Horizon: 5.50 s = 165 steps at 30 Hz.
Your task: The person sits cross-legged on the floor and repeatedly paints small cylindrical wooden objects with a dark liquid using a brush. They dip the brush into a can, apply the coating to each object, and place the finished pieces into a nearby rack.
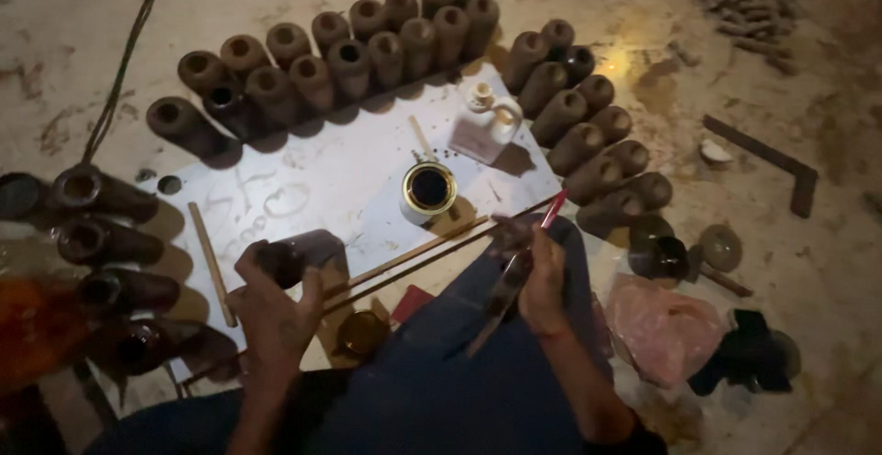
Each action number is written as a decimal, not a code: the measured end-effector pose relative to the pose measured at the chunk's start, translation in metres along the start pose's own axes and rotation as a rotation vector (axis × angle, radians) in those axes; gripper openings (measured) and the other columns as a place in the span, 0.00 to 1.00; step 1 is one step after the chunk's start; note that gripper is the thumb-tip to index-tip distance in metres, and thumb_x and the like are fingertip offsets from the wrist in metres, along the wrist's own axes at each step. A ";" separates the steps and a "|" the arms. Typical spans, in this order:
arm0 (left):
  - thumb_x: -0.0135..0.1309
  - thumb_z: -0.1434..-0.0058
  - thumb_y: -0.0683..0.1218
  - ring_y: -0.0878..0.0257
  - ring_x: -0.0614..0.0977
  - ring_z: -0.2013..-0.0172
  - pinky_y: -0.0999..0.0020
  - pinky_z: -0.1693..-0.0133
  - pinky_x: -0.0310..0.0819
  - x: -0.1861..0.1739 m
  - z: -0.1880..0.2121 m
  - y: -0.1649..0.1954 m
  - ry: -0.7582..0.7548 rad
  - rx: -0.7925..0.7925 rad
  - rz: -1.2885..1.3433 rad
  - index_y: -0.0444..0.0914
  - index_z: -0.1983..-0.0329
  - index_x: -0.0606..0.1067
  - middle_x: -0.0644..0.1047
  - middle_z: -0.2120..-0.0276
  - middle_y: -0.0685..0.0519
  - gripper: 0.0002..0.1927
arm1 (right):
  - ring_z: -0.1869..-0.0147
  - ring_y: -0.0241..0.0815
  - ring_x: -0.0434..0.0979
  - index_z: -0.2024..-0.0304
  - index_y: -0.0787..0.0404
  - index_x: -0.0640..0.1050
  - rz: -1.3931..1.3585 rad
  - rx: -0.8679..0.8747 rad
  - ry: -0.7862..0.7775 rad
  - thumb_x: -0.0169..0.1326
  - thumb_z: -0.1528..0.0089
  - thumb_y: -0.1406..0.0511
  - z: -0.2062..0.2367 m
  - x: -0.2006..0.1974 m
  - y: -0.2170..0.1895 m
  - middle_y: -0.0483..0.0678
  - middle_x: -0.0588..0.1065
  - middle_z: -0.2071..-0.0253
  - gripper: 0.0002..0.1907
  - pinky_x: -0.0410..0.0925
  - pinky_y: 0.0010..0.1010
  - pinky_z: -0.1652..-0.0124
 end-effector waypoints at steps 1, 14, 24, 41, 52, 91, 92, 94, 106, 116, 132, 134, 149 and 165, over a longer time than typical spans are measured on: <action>0.63 0.41 0.47 0.47 0.83 0.57 0.52 0.46 0.68 0.000 -0.001 -0.002 0.006 -0.008 0.047 0.28 0.34 0.59 0.81 0.57 0.38 0.38 | 0.60 0.36 0.80 0.59 0.65 0.79 -0.031 -0.001 0.041 0.42 0.30 0.55 -0.001 -0.002 -0.006 0.47 0.80 0.63 0.22 0.75 0.27 0.58; 0.60 0.40 0.53 0.43 0.82 0.55 0.51 0.43 0.67 0.001 -0.003 -0.002 -0.050 -0.009 -0.041 0.32 0.31 0.60 0.81 0.59 0.38 0.39 | 0.36 0.43 0.72 0.35 0.64 0.70 -0.236 -0.637 0.124 0.43 0.24 0.55 -0.121 -0.119 -0.197 0.51 0.74 0.42 0.23 0.61 0.40 0.24; 0.56 0.38 0.57 0.47 0.85 0.58 0.38 0.38 0.53 -0.005 -0.016 0.004 -0.204 0.054 -0.085 0.35 0.27 0.52 0.84 0.60 0.43 0.43 | 0.68 0.34 0.71 0.61 0.65 0.79 -0.054 -0.084 -0.079 0.43 0.22 0.54 0.001 0.018 0.004 0.50 0.78 0.66 0.24 0.63 0.24 0.68; 0.65 0.44 0.54 0.44 0.85 0.57 0.57 0.52 0.80 -0.012 -0.041 -0.035 0.030 -0.376 0.363 0.36 0.22 0.30 0.80 0.57 0.33 0.64 | 0.62 0.39 0.81 0.49 0.74 0.78 0.177 0.215 -0.462 0.35 0.26 0.54 0.002 0.066 0.075 0.64 0.80 0.50 0.30 0.73 0.24 0.66; 0.70 0.57 0.58 0.41 0.84 0.56 0.58 0.47 0.78 -0.008 -0.095 -0.047 -0.191 -0.353 0.106 0.33 0.27 0.25 0.79 0.57 0.36 0.76 | 0.61 0.38 0.81 0.53 0.75 0.78 0.175 0.208 -0.486 0.36 0.26 0.56 0.000 0.067 0.079 0.59 0.80 0.47 0.28 0.75 0.25 0.61; 0.62 0.46 0.55 0.48 0.82 0.65 0.43 0.53 0.57 -0.064 -0.221 -0.109 -0.175 0.329 -0.489 0.26 0.22 0.32 0.82 0.68 0.53 0.65 | 0.59 0.41 0.84 0.60 0.74 0.78 0.206 0.184 -0.523 0.37 0.26 0.58 -0.005 0.073 0.082 0.61 0.80 0.46 0.26 0.77 0.28 0.60; 0.63 0.46 0.55 0.48 0.82 0.65 0.43 0.53 0.57 -0.064 -0.222 -0.109 -0.168 0.342 -0.497 0.27 0.22 0.33 0.82 0.68 0.54 0.64 | 0.60 0.41 0.83 0.60 0.74 0.78 0.207 0.193 -0.518 0.37 0.26 0.58 -0.006 0.073 0.082 0.61 0.80 0.46 0.26 0.77 0.29 0.60; 0.63 0.44 0.57 0.48 0.82 0.66 0.43 0.52 0.57 -0.065 -0.225 -0.106 -0.180 0.338 -0.522 0.28 0.22 0.35 0.82 0.70 0.53 0.63 | 0.62 0.41 0.83 0.59 0.73 0.79 0.208 0.208 -0.506 0.37 0.26 0.58 -0.006 0.072 0.083 0.62 0.80 0.46 0.26 0.77 0.29 0.61; 0.57 0.30 0.57 0.43 0.83 0.64 0.39 0.40 0.54 -0.095 -0.242 -0.090 -0.139 0.299 -0.582 0.30 0.20 0.45 0.82 0.70 0.43 0.49 | 0.64 0.38 0.80 0.62 0.73 0.79 0.218 0.241 -0.504 0.37 0.27 0.59 -0.002 0.078 0.071 0.59 0.81 0.47 0.26 0.73 0.26 0.65; 0.49 0.22 0.47 0.56 0.86 0.59 0.62 0.56 0.81 -0.159 -0.161 -0.041 0.137 0.120 0.155 0.34 0.23 0.59 0.83 0.58 0.45 0.28 | 0.66 0.43 0.82 0.64 0.72 0.80 0.127 0.233 -0.470 0.34 0.26 0.56 -0.004 0.064 0.079 0.57 0.81 0.65 0.31 0.76 0.31 0.63; 0.57 0.32 0.46 0.49 0.85 0.61 0.55 0.57 0.78 -0.120 -0.166 -0.065 0.081 0.076 0.047 0.33 0.27 0.57 0.82 0.58 0.39 0.35 | 0.75 0.40 0.80 0.67 0.70 0.82 0.273 0.236 -0.506 0.37 0.28 0.55 -0.001 0.069 0.077 0.54 0.80 0.75 0.30 0.72 0.27 0.72; 0.58 0.32 0.48 0.46 0.84 0.61 0.52 0.51 0.75 -0.107 -0.189 -0.070 0.087 0.170 -0.131 0.33 0.26 0.58 0.83 0.60 0.40 0.36 | 0.76 0.41 0.79 0.66 0.70 0.82 0.271 0.249 -0.494 0.37 0.28 0.55 -0.002 0.068 0.079 0.54 0.80 0.75 0.30 0.71 0.27 0.73; 0.54 0.29 0.58 0.44 0.81 0.66 0.44 0.47 0.55 -0.065 -0.229 -0.090 -0.086 0.224 -0.457 0.28 0.22 0.46 0.81 0.73 0.47 0.47 | 0.69 0.41 0.80 0.67 0.70 0.80 0.238 0.235 -0.541 0.36 0.27 0.55 -0.001 0.069 0.077 0.55 0.81 0.66 0.29 0.73 0.28 0.68; 0.54 0.30 0.56 0.46 0.84 0.60 0.40 0.38 0.50 -0.079 -0.236 -0.093 -0.235 0.292 -0.466 0.35 0.23 0.53 0.84 0.64 0.47 0.40 | 0.70 0.41 0.80 0.68 0.70 0.79 0.238 0.226 -0.528 0.37 0.27 0.56 -0.001 0.072 0.075 0.55 0.80 0.67 0.28 0.74 0.29 0.68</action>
Point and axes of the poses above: each hand's wrist, its own z-axis away from the middle knuckle, its own x-axis out of the palm, y = z × x, the point moved 1 cm from there along -z, towards the middle knuckle
